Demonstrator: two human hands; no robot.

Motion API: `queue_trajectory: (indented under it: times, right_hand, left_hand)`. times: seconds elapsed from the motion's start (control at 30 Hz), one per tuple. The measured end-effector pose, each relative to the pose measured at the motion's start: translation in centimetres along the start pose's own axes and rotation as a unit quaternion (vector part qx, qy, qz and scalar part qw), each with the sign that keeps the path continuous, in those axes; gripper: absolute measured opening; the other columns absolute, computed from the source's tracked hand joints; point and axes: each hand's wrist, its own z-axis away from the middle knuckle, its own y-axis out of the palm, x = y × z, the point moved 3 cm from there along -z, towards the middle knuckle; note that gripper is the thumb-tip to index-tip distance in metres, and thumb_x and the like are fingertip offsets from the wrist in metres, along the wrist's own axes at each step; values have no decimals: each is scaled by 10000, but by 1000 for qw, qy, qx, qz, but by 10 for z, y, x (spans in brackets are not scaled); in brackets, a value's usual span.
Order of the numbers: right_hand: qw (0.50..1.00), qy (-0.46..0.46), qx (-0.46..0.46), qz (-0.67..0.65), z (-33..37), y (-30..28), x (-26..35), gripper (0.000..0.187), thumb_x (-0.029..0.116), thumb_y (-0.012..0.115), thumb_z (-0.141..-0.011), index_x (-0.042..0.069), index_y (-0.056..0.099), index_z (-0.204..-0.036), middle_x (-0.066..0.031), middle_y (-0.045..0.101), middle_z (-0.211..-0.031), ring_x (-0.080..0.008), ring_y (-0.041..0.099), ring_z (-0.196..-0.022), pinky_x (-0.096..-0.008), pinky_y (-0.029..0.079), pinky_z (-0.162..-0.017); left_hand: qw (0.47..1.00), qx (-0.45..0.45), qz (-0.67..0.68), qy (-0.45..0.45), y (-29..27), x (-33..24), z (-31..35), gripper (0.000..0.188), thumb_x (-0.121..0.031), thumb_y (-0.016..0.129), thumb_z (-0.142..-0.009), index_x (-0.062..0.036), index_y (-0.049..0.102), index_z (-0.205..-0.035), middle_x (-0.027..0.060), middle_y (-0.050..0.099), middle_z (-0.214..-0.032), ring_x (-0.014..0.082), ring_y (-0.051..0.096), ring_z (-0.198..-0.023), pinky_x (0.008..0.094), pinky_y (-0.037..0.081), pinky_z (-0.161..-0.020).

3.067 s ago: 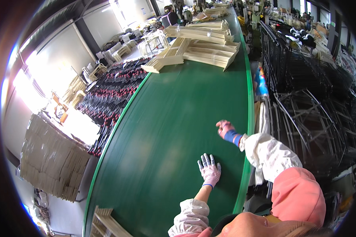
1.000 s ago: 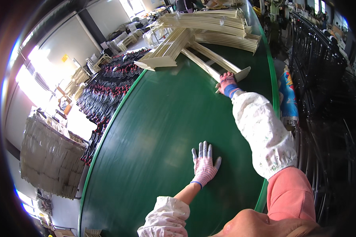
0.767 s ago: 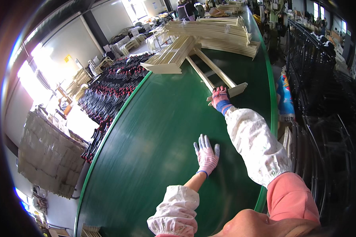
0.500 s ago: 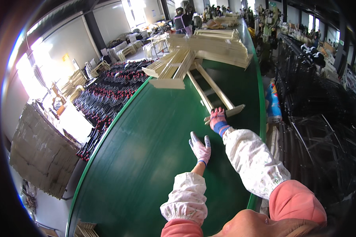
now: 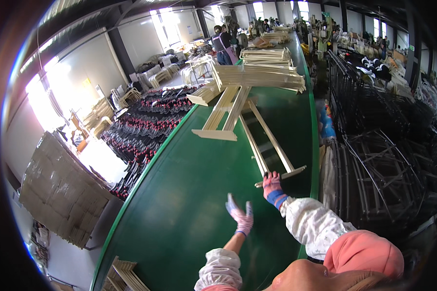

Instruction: The person assembles small wooden frames by joining pieces with a press machine, then moves the finished frames onto a green conveyor belt. They repeatedly pick up frame components, align them under the press, and transfer completed units to the belt.

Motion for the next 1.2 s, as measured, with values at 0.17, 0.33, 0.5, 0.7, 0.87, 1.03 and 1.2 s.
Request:
queue_trajectory:
  times: [0.17,0.33,0.5,0.7,0.87,1.03,1.2]
  right_hand:
    - [1000,13,1,-4,53,4,28,381,167,492,-876,47,530,-1235,-110,587,-1124,-286,499,-1114,-438,393,-923]
    - [997,-11,-66,-32,120,-1,43,319,144,463,-879,37,524,-1174,-85,570,-956,-258,516,-955,-433,403,-823]
    - [984,-53,-150,-85,163,-4,32,587,173,495,-803,16,411,-1363,-144,545,-1149,-324,498,-1081,-483,365,-955]
    - [990,-77,-41,-107,160,-12,24,630,215,534,-716,-17,473,-1298,-176,545,-1184,-368,467,-1143,-496,320,-1017]
    - [987,-99,-46,-115,164,-41,31,385,155,522,-767,3,578,-1116,-149,603,-1071,-307,515,-1053,-454,387,-862]
    - [982,-160,-70,-64,231,-62,89,346,181,435,-819,64,540,-1128,-39,512,-862,-200,479,-905,-376,352,-815]
    - [916,-344,27,-207,363,-106,129,401,217,454,-781,79,539,-1147,-51,515,-850,-199,494,-875,-346,382,-789]
  left_hand:
    - [957,-43,-225,176,-47,-27,-146,960,-350,773,-680,51,290,-1405,230,308,-1473,346,274,-1384,496,145,-1154]
    - [910,123,-343,199,-32,-36,-237,1080,-463,815,-589,40,316,-1404,215,312,-1481,333,252,-1403,492,129,-1167]
    - [858,350,-373,46,-38,33,-236,654,-520,709,-725,-76,597,-1192,185,673,-1012,311,623,-1018,435,395,-999]
    - [890,253,-369,88,-63,56,-190,354,-430,613,-848,-109,660,-989,132,694,-798,321,676,-770,424,524,-704]
    - [760,389,-434,287,-117,26,-83,124,-186,586,-791,-129,675,-726,113,678,-716,275,677,-686,404,508,-627]
    - [689,450,-482,299,-223,15,34,75,-156,588,-805,-137,660,-801,70,674,-704,243,674,-706,372,487,-672]
    - [616,550,-510,243,-327,-51,167,108,-159,581,-817,-110,675,-796,81,687,-745,246,679,-702,390,500,-639]
